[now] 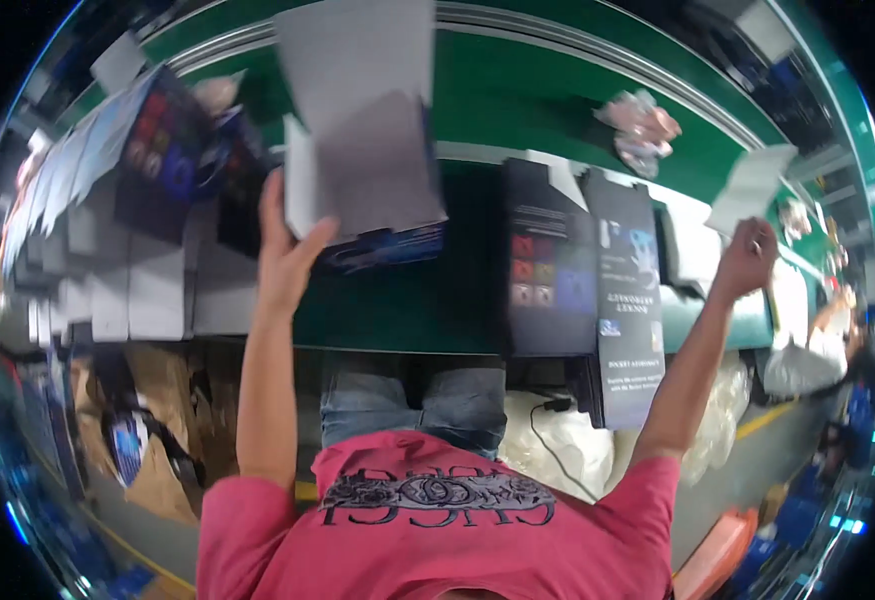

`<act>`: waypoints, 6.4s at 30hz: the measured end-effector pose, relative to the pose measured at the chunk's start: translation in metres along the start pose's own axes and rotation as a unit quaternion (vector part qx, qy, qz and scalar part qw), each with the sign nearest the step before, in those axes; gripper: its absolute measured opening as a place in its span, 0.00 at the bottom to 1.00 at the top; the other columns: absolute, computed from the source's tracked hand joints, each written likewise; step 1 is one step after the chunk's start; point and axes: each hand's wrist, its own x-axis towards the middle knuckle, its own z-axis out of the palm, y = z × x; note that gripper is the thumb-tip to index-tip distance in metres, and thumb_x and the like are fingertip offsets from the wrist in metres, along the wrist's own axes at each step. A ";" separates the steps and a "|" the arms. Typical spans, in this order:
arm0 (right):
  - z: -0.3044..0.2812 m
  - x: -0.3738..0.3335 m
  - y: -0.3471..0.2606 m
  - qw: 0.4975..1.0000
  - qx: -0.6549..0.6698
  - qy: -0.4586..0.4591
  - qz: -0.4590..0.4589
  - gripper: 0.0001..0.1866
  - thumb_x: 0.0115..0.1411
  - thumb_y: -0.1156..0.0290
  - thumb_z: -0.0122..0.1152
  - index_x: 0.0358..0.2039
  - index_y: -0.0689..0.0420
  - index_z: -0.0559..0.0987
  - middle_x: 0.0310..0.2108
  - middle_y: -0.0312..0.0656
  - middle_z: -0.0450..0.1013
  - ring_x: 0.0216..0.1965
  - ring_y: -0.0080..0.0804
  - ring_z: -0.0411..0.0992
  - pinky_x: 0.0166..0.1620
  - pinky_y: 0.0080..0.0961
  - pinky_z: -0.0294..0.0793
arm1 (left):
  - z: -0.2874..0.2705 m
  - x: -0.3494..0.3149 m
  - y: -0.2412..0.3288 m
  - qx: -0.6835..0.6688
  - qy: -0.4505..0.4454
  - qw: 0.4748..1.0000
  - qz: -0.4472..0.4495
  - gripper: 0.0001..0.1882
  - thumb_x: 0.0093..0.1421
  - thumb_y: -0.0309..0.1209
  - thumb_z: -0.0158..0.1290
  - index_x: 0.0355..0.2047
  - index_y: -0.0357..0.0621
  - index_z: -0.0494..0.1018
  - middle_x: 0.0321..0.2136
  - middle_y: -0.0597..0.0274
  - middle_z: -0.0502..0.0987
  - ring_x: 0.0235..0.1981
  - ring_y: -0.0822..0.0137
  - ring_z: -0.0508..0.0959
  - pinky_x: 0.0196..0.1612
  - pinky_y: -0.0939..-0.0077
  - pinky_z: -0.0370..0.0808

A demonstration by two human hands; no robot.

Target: Folding cardboard boxes and placing night light products inside on a factory assembly line.

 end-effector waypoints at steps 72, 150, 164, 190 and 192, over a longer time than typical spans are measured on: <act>-0.246 -0.201 -0.006 0.955 -0.092 -0.126 0.253 0.19 0.54 0.77 0.59 0.48 0.64 0.72 0.41 0.47 0.73 0.44 0.35 0.72 0.48 0.27 0.69 | 0.024 0.294 -0.123 0.113 0.156 0.981 -0.026 0.36 0.59 0.51 0.49 0.60 0.40 0.58 0.48 0.49 0.70 0.45 0.57 0.75 0.35 0.70 0.78; -0.113 -0.200 0.094 0.844 0.381 -0.313 0.213 0.26 0.66 0.52 0.43 0.42 0.68 0.72 0.37 0.41 0.72 0.38 0.27 0.69 0.41 0.23 0.66 | 0.282 -0.030 0.052 -0.176 0.207 0.962 0.020 0.50 0.41 0.33 0.61 0.61 0.34 0.46 0.47 0.49 0.65 0.46 0.60 0.69 0.48 0.71 0.68; -0.089 -0.086 0.042 0.588 0.558 -0.420 0.407 0.51 0.50 0.37 0.59 0.58 0.70 0.60 0.56 0.54 0.63 0.57 0.40 0.64 0.58 0.34 0.62 | 0.280 -0.057 0.027 -0.054 0.115 0.991 0.049 0.46 0.44 0.29 0.53 0.64 0.59 0.48 0.55 0.57 0.61 0.54 0.56 0.63 0.57 0.62 0.57; -0.084 -0.092 0.229 0.786 -0.176 -0.586 0.090 0.34 0.55 0.45 0.55 0.59 0.49 0.66 0.65 0.45 0.53 0.67 0.44 0.46 0.62 0.60 0.39 | 0.504 -0.019 -0.118 0.238 -0.111 0.964 0.044 0.30 0.51 0.40 0.57 0.50 0.35 0.63 0.42 0.40 0.73 0.45 0.44 0.72 0.49 0.57 0.68; -0.096 -0.086 0.256 0.796 -0.154 -0.579 0.082 0.34 0.53 0.49 0.60 0.59 0.48 0.67 0.65 0.43 0.54 0.67 0.44 0.47 0.61 0.59 0.41 | 0.488 -0.041 -0.125 0.207 -0.075 0.962 0.162 0.29 0.52 0.38 0.56 0.52 0.36 0.63 0.47 0.43 0.69 0.50 0.46 0.68 0.54 0.57 0.65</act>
